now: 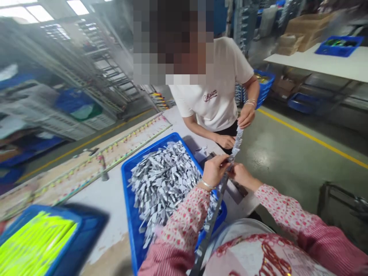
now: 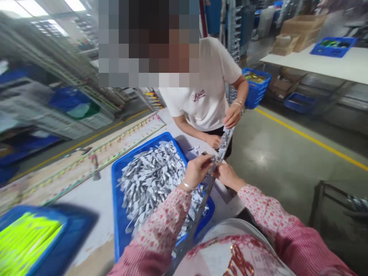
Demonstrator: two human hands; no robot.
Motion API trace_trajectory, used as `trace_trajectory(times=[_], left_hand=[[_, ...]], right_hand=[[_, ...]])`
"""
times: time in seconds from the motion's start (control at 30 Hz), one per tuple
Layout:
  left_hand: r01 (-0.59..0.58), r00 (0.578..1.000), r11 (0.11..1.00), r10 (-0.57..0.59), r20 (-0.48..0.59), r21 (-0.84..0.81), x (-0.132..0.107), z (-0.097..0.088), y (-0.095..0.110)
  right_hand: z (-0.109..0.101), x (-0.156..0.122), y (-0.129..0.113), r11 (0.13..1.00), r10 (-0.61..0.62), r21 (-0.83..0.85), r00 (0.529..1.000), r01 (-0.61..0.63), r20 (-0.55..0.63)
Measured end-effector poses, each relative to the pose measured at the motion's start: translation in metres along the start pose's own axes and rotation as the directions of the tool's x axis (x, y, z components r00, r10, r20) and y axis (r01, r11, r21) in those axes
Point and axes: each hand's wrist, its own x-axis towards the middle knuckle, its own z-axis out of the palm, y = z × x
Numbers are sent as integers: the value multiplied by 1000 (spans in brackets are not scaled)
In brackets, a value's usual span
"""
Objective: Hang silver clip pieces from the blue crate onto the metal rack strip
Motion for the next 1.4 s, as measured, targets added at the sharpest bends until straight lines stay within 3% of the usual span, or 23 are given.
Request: trace_trajectory(times=[0.1,0.2,0.27,0.33,0.47,0.6,0.73,0.87,1.0,1.1,1.2,1.3,1.4], left_hand=[[266,963,963,-267,42,30,-17,-4,-36],[541,839,825,-544,-29,163,-58,-25,-95],[652,750,722,-659,-58,231,-93,-39,-131],[705,690,655,-722,-50,272,-125,-46,-157],[735,645,611,-763,-27,293,-159,-32,-178],[763,608,574,-794,-28,297,-159,-18,-185],[760,615,589,-789,-10,276,-153,-26,-185],[736,669,651,-741,-54,188,-132,-50,-174],[657,742,753,-642,-193,20,-85,-77,-149],[550,801,827,-562,-207,-119,-57,-80,-108],[439,869,844,-486,-94,-309,-52,-68,-46],[395,899,696,-427,97,-600,-60,-57,13],[407,884,466,-416,211,-786,-66,-54,46]], right_hand=[[2,-10,6,998,16,55,1000,-15,-25],[2,-30,14,978,39,208,992,-13,-121],[3,-47,21,956,78,292,985,-30,-155],[4,-62,29,946,113,319,984,-64,-140],[8,-78,38,950,134,295,988,-106,-80],[6,-77,28,951,95,300,994,-77,-46],[-1,-76,14,943,93,324,994,-72,-51],[-10,-79,8,911,127,406,985,-68,-120],[-16,-75,-2,868,122,496,963,14,-242],[-24,-68,-26,796,98,596,950,104,-296],[-38,-65,-59,682,-9,707,968,188,-249],[-50,-66,-86,592,-78,782,979,196,-187],[-52,-69,-98,505,-51,842,981,188,-189]])
